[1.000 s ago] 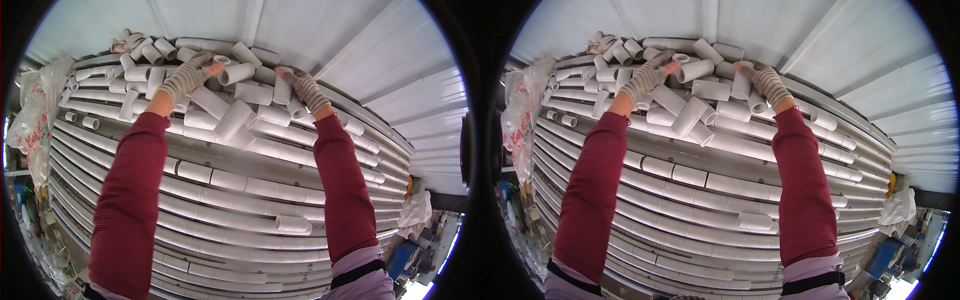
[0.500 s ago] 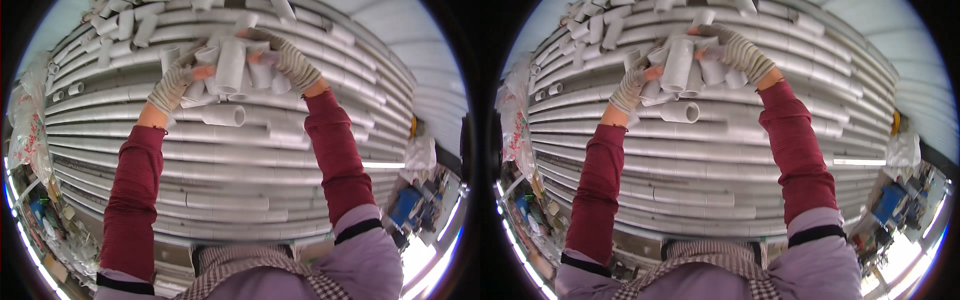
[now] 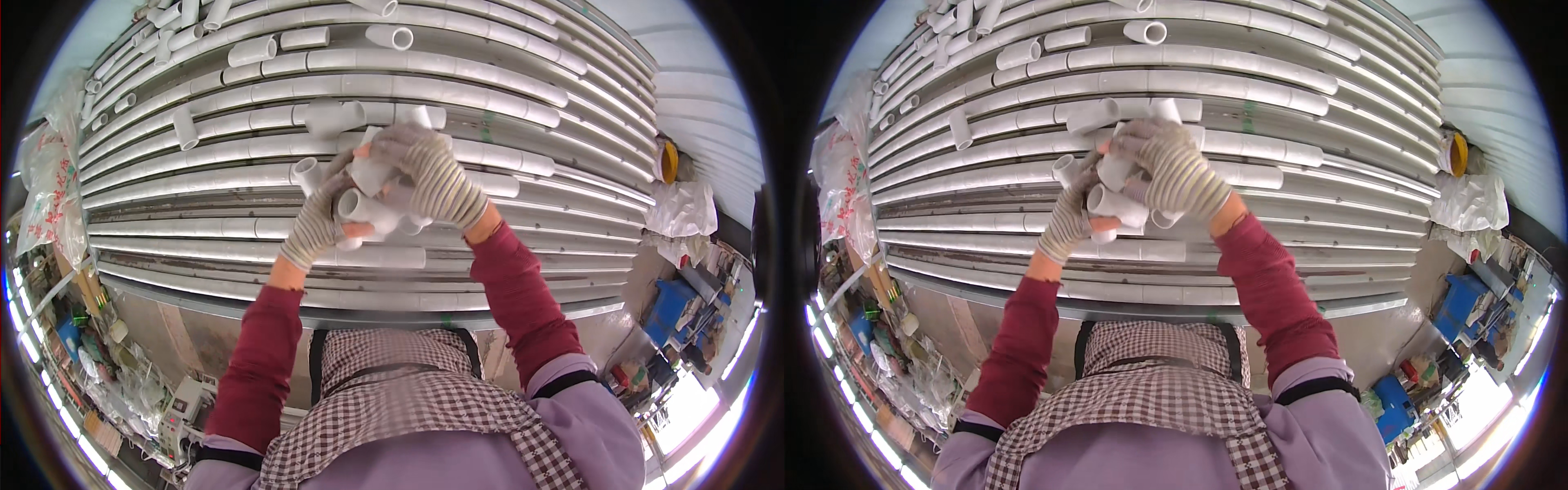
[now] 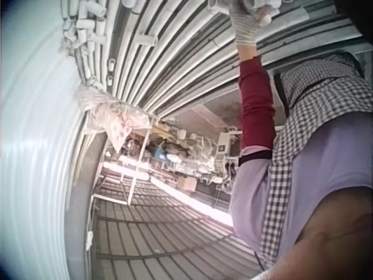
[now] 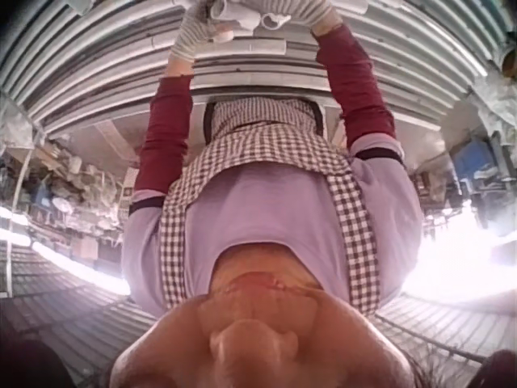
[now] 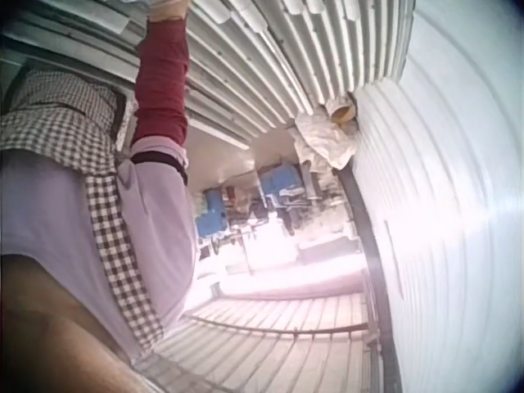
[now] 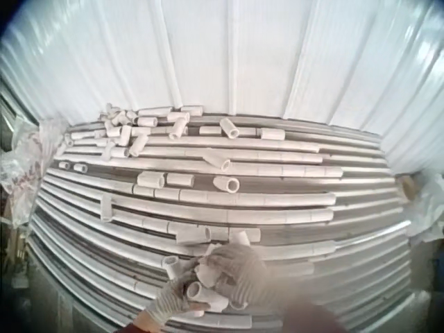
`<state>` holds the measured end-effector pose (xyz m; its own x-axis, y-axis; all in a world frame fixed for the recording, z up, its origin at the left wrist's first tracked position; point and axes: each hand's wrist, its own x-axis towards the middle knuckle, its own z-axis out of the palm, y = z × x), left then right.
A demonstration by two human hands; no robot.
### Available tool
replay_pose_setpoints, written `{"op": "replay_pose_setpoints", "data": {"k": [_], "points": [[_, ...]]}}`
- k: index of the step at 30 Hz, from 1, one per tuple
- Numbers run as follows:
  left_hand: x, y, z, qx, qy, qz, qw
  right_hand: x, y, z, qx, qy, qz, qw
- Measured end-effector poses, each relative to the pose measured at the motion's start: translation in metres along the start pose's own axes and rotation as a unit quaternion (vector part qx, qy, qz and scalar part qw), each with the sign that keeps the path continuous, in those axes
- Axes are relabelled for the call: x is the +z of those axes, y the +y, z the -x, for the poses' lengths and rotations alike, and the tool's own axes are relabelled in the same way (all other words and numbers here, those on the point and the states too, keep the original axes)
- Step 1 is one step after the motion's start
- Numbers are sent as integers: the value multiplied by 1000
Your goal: Operating a coating machine for plastic pipes and organizing plastic connectors in a manufacturing facility.
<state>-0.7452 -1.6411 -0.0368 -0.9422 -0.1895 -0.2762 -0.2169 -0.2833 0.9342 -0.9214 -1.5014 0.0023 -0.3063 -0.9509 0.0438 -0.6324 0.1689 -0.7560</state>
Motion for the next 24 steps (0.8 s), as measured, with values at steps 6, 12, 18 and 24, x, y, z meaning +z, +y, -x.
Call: {"op": "replay_pose_setpoints", "data": {"k": [6,12,18,24], "points": [[66,-29,44,1,-36,-206,978,23,3,123,2,70,-29,997],[85,-36,88,-67,-106,-427,896,-28,-19,118,265,-258,112,923],[107,-42,100,57,-237,-611,753,8,25,72,103,92,84,987],[102,-40,94,-42,-243,-587,771,15,49,102,157,-98,113,976]]}}
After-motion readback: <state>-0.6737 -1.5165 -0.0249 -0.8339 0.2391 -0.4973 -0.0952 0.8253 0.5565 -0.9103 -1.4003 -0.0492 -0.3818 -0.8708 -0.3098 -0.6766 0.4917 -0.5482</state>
